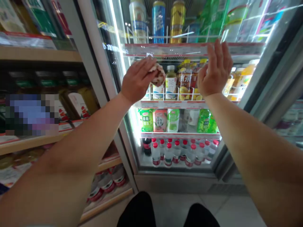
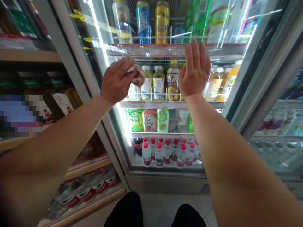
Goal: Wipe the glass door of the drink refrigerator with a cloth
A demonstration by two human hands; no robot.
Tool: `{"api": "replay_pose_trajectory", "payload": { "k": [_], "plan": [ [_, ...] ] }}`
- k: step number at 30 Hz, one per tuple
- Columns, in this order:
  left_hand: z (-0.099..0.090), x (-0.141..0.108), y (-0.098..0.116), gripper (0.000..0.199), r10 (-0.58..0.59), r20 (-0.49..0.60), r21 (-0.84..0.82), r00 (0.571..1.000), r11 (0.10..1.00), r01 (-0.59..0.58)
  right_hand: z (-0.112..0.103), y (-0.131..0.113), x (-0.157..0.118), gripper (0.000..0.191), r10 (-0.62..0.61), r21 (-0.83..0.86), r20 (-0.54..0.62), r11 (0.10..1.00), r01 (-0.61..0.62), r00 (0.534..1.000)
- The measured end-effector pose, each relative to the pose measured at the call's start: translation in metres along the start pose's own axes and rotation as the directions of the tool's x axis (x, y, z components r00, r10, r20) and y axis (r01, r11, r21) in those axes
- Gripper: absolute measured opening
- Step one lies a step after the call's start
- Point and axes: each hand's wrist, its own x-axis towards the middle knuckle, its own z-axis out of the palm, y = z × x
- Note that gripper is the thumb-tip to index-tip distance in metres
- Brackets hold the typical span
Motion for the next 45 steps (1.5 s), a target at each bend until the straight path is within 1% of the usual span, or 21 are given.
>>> {"api": "replay_pose_trajectory", "payload": {
  "k": [2,4,7,9,12,14,17,19,20,22,25,27,29,31,33,36,38,40,42,43,45],
  "plan": [
    [-0.003,-0.009,0.004,0.034,-0.077,-0.045,0.020,0.996,0.997,0.078,-0.001,-0.001,0.000,0.061,-0.009,-0.011,-0.008,1.000,0.009,1.000],
    [-0.007,-0.021,0.011,0.031,0.020,0.005,-0.018,1.000,1.000,-0.020,-0.001,-0.001,0.001,0.062,0.000,0.011,0.005,1.000,0.000,1.000],
    [-0.015,-0.033,0.007,0.030,0.198,0.129,-0.110,0.972,0.977,-0.184,-0.002,-0.002,0.002,0.065,0.033,0.039,0.038,0.999,-0.035,0.999],
    [-0.019,-0.036,-0.006,0.037,0.135,0.128,-0.123,0.982,0.985,-0.120,-0.002,-0.002,0.002,0.066,0.040,0.014,0.039,0.999,-0.041,0.998],
    [-0.022,-0.040,-0.016,0.044,-0.071,0.013,-0.085,0.997,0.994,0.072,-0.001,-0.002,0.001,0.064,0.023,-0.010,0.016,1.000,-0.023,1.000],
    [-0.024,-0.048,-0.012,0.047,-0.085,-0.036,-0.023,0.996,0.996,0.084,0.000,-0.002,0.000,0.062,-0.005,-0.002,-0.008,1.000,0.005,1.000],
    [-0.031,-0.062,-0.004,0.051,0.101,0.046,0.004,0.994,0.995,-0.101,0.000,-0.001,0.000,0.061,-0.030,-0.005,-0.031,1.000,0.030,0.999],
    [-0.037,-0.068,-0.009,0.054,0.179,0.118,-0.038,0.977,0.984,-0.176,0.000,-0.001,0.000,0.062,-0.018,-0.003,-0.019,1.000,0.018,1.000],
    [-0.040,-0.069,-0.015,0.054,0.166,0.127,-0.044,0.978,0.986,-0.162,0.000,0.000,0.000,0.063,-0.010,0.007,-0.008,1.000,0.010,1.000],
    [-0.043,-0.069,-0.025,0.051,0.058,0.095,-0.015,0.994,0.998,-0.057,0.000,0.000,0.000,0.064,0.000,0.023,-0.003,1.000,0.000,1.000],
    [-0.043,-0.069,-0.025,0.053,-0.091,0.023,0.010,0.996,0.996,0.091,0.001,0.000,0.000,0.063,-0.011,0.012,-0.024,1.000,0.011,1.000],
    [-0.041,-0.070,-0.018,0.055,-0.089,0.028,-0.021,0.996,0.996,0.089,0.001,0.000,0.000,0.062,-0.014,0.003,-0.021,1.000,0.014,1.000],
    [-0.041,-0.070,-0.016,0.054,-0.023,0.074,-0.066,0.997,0.997,0.027,0.000,-0.001,0.001,0.062,-0.006,0.013,-0.005,1.000,0.006,1.000],
    [-0.041,-0.065,-0.025,0.048,0.023,0.125,-0.092,0.992,0.996,-0.011,-0.002,-0.002,0.001,0.063,0.012,0.031,0.016,0.999,-0.012,1.000],
    [-0.040,-0.056,-0.041,0.042,-0.026,0.121,-0.063,0.992,0.997,0.034,-0.003,-0.003,0.001,0.063,0.031,0.030,0.027,0.999,-0.032,0.999],
    [-0.031,-0.042,-0.050,0.040,-0.164,-0.006,0.053,0.986,0.985,0.164,-0.002,-0.003,0.000,0.062,0.017,0.012,0.012,1.000,-0.018,1.000],
    [-0.022,-0.036,-0.034,0.040,-0.176,-0.083,0.106,0.981,0.977,0.184,-0.001,-0.002,0.000,0.061,-0.019,0.014,-0.018,1.000,0.019,1.000],
    [-0.014,-0.033,-0.006,0.041,-0.087,-0.086,0.099,0.993,0.991,0.095,0.000,-0.001,0.000,0.060,-0.041,0.015,-0.039,0.999,0.042,0.998],
    [-0.009,-0.027,0.020,0.036,0.068,-0.005,0.060,0.998,0.996,-0.068,0.000,0.000,0.000,0.061,-0.029,0.022,-0.032,0.999,0.030,0.999],
    [-0.007,-0.022,0.027,0.033,0.199,0.081,0.002,0.977,0.980,-0.200,0.001,0.000,0.001,0.061,-0.017,0.030,-0.022,0.999,0.018,1.000],
    [-0.006,-0.007,0.029,0.031,0.308,0.182,-0.076,0.934,0.951,-0.298,0.001,0.001,0.001,0.062,-0.003,0.030,-0.012,1.000,0.003,1.000]
  ]
}}
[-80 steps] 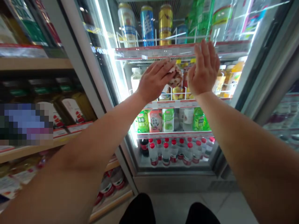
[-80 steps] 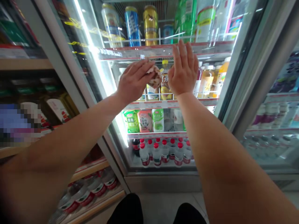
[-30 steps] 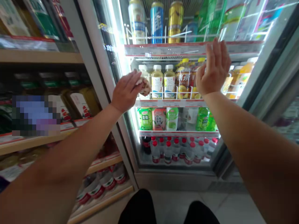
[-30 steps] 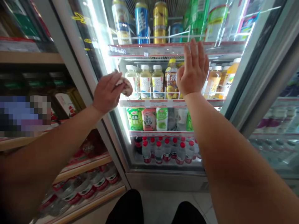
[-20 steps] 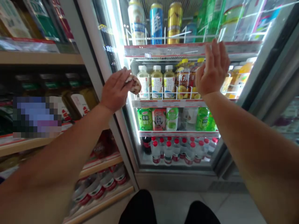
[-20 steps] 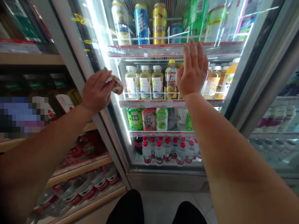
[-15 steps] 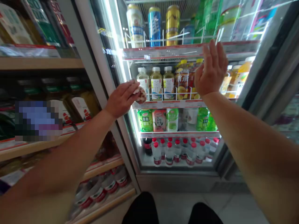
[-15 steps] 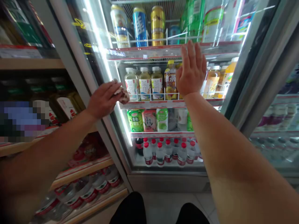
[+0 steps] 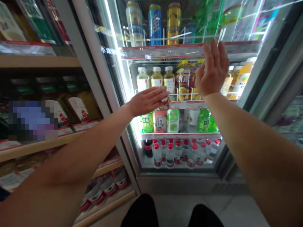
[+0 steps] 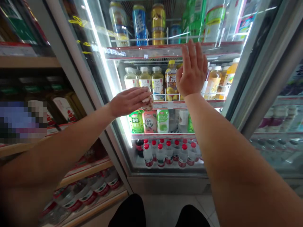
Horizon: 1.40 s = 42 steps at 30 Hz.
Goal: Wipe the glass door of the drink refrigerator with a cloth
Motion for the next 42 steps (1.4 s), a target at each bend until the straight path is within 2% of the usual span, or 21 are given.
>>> {"api": "replay_pose_trajectory", "payload": {
  "k": [1,3,6,7,8,10,12,13,15,17,19,21,24,26,28,31,33,35,38,40,42],
  "plan": [
    [-0.001,0.007,-0.007,0.032,-0.024,0.010,-0.009,1.000,1.000,0.024,0.000,0.000,0.000,0.062,-0.001,-0.009,0.001,1.000,0.001,1.000],
    [0.000,0.020,-0.022,0.034,-0.208,-0.088,0.017,0.974,0.978,0.210,0.000,0.001,0.000,0.062,-0.012,-0.030,-0.006,0.999,0.012,1.000],
    [0.008,0.031,-0.023,0.036,-0.424,-0.266,0.027,0.866,0.895,0.446,0.000,0.000,-0.001,0.061,-0.028,-0.043,-0.020,0.999,0.028,0.999],
    [0.013,0.033,-0.015,0.035,-0.426,-0.283,0.022,0.859,0.893,0.450,0.000,0.000,-0.001,0.060,-0.034,-0.049,-0.029,0.998,0.033,0.999],
    [0.017,0.033,-0.005,0.035,-0.386,-0.269,0.020,0.882,0.914,0.406,0.000,0.000,-0.001,0.060,-0.042,-0.061,-0.040,0.997,0.039,0.998],
    [0.021,0.035,0.013,0.032,-0.165,-0.170,0.002,0.971,0.986,0.168,0.000,-0.001,-0.001,0.059,-0.053,-0.076,-0.050,0.996,0.049,0.997],
    [0.021,0.038,0.017,0.031,0.004,-0.078,-0.031,0.997,0.999,-0.007,0.000,-0.001,-0.001,0.059,-0.060,-0.081,-0.052,0.995,0.055,0.997],
    [0.020,0.042,0.013,0.031,0.001,-0.064,-0.039,0.998,0.999,-0.004,0.000,-0.001,-0.001,0.059,-0.060,-0.084,-0.054,0.995,0.056,0.997],
    [0.016,0.050,-0.002,0.033,-0.163,-0.108,-0.024,0.981,0.987,0.162,0.000,0.000,-0.001,0.059,-0.062,-0.086,-0.052,0.995,0.057,0.997],
    [0.015,0.060,-0.013,0.035,-0.354,-0.188,-0.018,0.916,0.934,0.358,0.000,0.000,-0.001,0.059,-0.060,-0.083,-0.047,0.995,0.056,0.997],
    [0.017,0.068,-0.011,0.036,-0.445,-0.236,-0.027,0.864,0.892,0.452,0.000,0.001,0.000,0.060,-0.048,-0.068,-0.035,0.997,0.045,0.998],
    [0.022,0.073,0.005,0.035,-0.403,-0.208,-0.060,0.891,0.915,0.399,0.000,0.001,0.000,0.060,-0.030,-0.044,-0.015,0.999,0.029,0.999],
    [0.028,0.075,0.027,0.034,-0.136,-0.068,-0.120,0.988,0.984,0.128,0.000,0.001,0.001,0.061,-0.010,0.001,0.021,1.000,0.010,1.000],
    [0.028,0.078,0.027,0.036,-0.074,-0.022,-0.124,0.997,0.990,0.071,0.000,0.001,0.001,0.060,-0.006,0.027,0.025,1.000,0.005,1.000],
    [0.024,0.084,0.017,0.040,-0.209,-0.091,-0.085,0.974,0.976,0.201,0.000,0.001,0.001,0.059,-0.018,0.025,0.000,1.000,0.018,1.000],
    [0.019,0.096,-0.002,0.050,-0.436,-0.283,-0.081,0.855,0.899,0.431,0.002,0.002,0.001,0.057,-0.058,-0.027,-0.057,0.998,0.056,0.997],
    [0.020,0.106,-0.006,0.052,-0.491,-0.319,-0.144,0.811,0.871,0.470,0.004,0.003,0.000,0.057,-0.073,-0.046,-0.068,0.996,0.070,0.995],
    [0.022,0.118,-0.005,0.046,-0.481,-0.287,-0.207,0.828,0.875,0.437,0.006,0.005,0.001,0.055,-0.063,-0.036,-0.070,0.998,0.060,0.996],
    [0.025,0.138,-0.007,0.038,-0.361,-0.253,-0.199,0.898,0.927,0.316,0.009,0.007,0.001,0.054,-0.028,-0.002,-0.080,1.000,0.028,0.996],
    [0.023,0.150,-0.017,0.036,-0.349,-0.300,-0.130,0.888,0.937,0.324,0.010,0.008,0.000,0.056,-0.025,0.020,-0.085,0.999,0.027,0.996],
    [0.021,0.157,-0.030,0.030,-0.415,-0.347,-0.076,0.841,0.906,0.416,0.008,0.007,-0.001,0.058,-0.056,0.046,-0.095,0.997,0.060,0.994]
  ]
}}
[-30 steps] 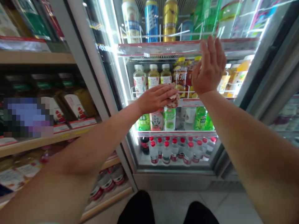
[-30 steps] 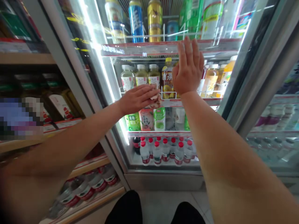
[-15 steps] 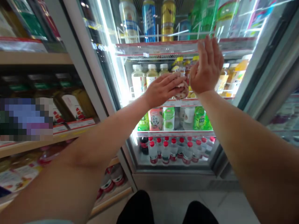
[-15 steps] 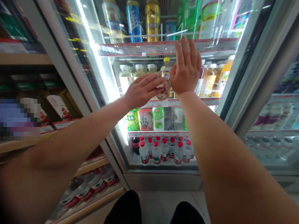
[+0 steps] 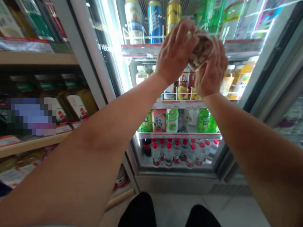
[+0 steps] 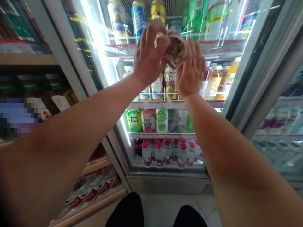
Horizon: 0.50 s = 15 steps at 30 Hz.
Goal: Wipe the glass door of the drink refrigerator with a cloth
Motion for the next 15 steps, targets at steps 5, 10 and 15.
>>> {"api": "replay_pose_trajectory", "payload": {
  "k": [5,10,15],
  "plan": [
    [0.005,-0.004,-0.013,0.028,0.021,0.074,-0.106,0.997,0.994,-0.013,-0.006,-0.001,-0.005,0.062,-0.146,0.031,-0.017,0.989,0.146,0.989],
    [0.003,-0.027,-0.001,0.045,0.150,0.159,-0.203,0.976,0.972,-0.116,-0.006,0.001,-0.006,0.069,-0.279,0.001,0.076,0.960,0.280,0.957],
    [-0.027,-0.028,-0.018,0.057,0.156,0.350,-0.158,0.924,0.982,-0.106,-0.004,0.002,-0.005,0.064,-0.306,-0.083,0.070,0.947,0.311,0.950]
  ]
}}
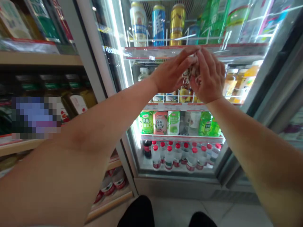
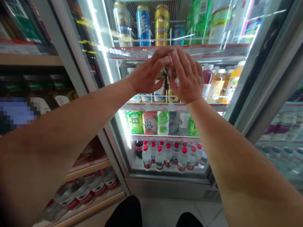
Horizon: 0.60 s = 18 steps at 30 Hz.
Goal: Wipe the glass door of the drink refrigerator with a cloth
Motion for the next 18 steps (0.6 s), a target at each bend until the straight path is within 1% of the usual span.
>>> {"api": "replay_pose_trajectory", "payload": {
  "k": [1,2,3,4,5,6,8,10,11,12,13,14,15,16,17,18],
  "plan": [
    [-0.005,-0.006,-0.007,0.057,-0.011,-0.030,0.020,0.999,1.000,0.012,0.000,0.000,0.000,0.061,0.008,-0.008,-0.002,1.000,-0.008,1.000],
    [-0.009,-0.013,-0.013,0.056,-0.058,-0.097,0.043,0.994,0.997,0.063,-0.001,-0.001,-0.001,0.059,0.013,-0.012,-0.003,1.000,-0.013,1.000],
    [-0.011,-0.020,-0.019,0.057,-0.133,-0.172,0.063,0.976,0.987,0.146,-0.001,-0.001,-0.001,0.058,0.023,-0.011,-0.004,1.000,-0.023,1.000],
    [-0.011,-0.027,-0.023,0.058,-0.222,-0.237,0.072,0.946,0.967,0.245,-0.001,0.000,-0.001,0.058,0.041,0.001,-0.003,0.999,-0.041,0.999],
    [-0.010,-0.034,-0.025,0.060,-0.308,-0.278,0.072,0.910,0.938,0.339,-0.002,0.001,-0.001,0.059,0.070,0.021,-0.005,0.997,-0.070,0.998],
    [-0.009,-0.039,-0.025,0.061,-0.379,-0.294,0.069,0.878,0.907,0.415,-0.001,0.002,0.000,0.060,0.110,0.045,-0.016,0.993,-0.109,0.994],
    [-0.006,-0.046,-0.019,0.062,-0.472,-0.275,0.065,0.837,0.860,0.506,0.000,0.005,0.002,0.060,0.217,0.080,-0.070,0.974,-0.211,0.974],
    [-0.004,-0.048,-0.011,0.062,-0.522,-0.250,0.072,0.815,0.830,0.553,0.003,0.008,0.004,0.061,0.329,0.088,-0.146,0.944,-0.319,0.933],
    [-0.003,-0.049,-0.009,0.062,-0.539,-0.246,0.074,0.806,0.818,0.570,0.005,0.008,0.004,0.061,0.367,0.083,-0.179,0.930,-0.358,0.913],
    [-0.001,-0.049,-0.008,0.063,-0.548,-0.247,0.072,0.799,0.812,0.579,0.005,0.008,0.003,0.062,0.385,0.071,-0.196,0.923,-0.378,0.902],
    [0.001,-0.049,-0.008,0.064,-0.545,-0.260,0.067,0.797,0.813,0.578,0.005,0.006,0.002,0.064,0.377,0.054,-0.184,0.926,-0.373,0.908],
    [0.004,-0.049,-0.011,0.065,-0.530,-0.288,0.059,0.798,0.822,0.567,0.005,0.003,0.000,0.065,0.341,0.038,-0.141,0.940,-0.339,0.930],
    [0.009,-0.050,-0.014,0.065,-0.506,-0.325,0.050,0.799,0.834,0.549,0.003,0.000,-0.001,0.066,0.271,0.030,-0.070,0.963,-0.269,0.960],
    [0.014,-0.050,-0.018,0.066,-0.481,-0.371,0.044,0.794,0.845,0.533,0.000,-0.004,0.000,0.066,0.174,0.038,0.025,0.984,-0.175,0.984],
    [0.019,-0.050,-0.022,0.068,-0.460,-0.431,0.039,0.776,0.850,0.525,-0.003,-0.007,0.003,0.064,0.066,0.063,0.130,0.995,-0.074,0.989],
    [0.024,-0.051,-0.026,0.070,-0.443,-0.502,0.037,0.743,0.847,0.530,-0.006,-0.010,0.008,0.062,-0.035,0.094,0.215,0.995,0.015,0.976]
  ]
}}
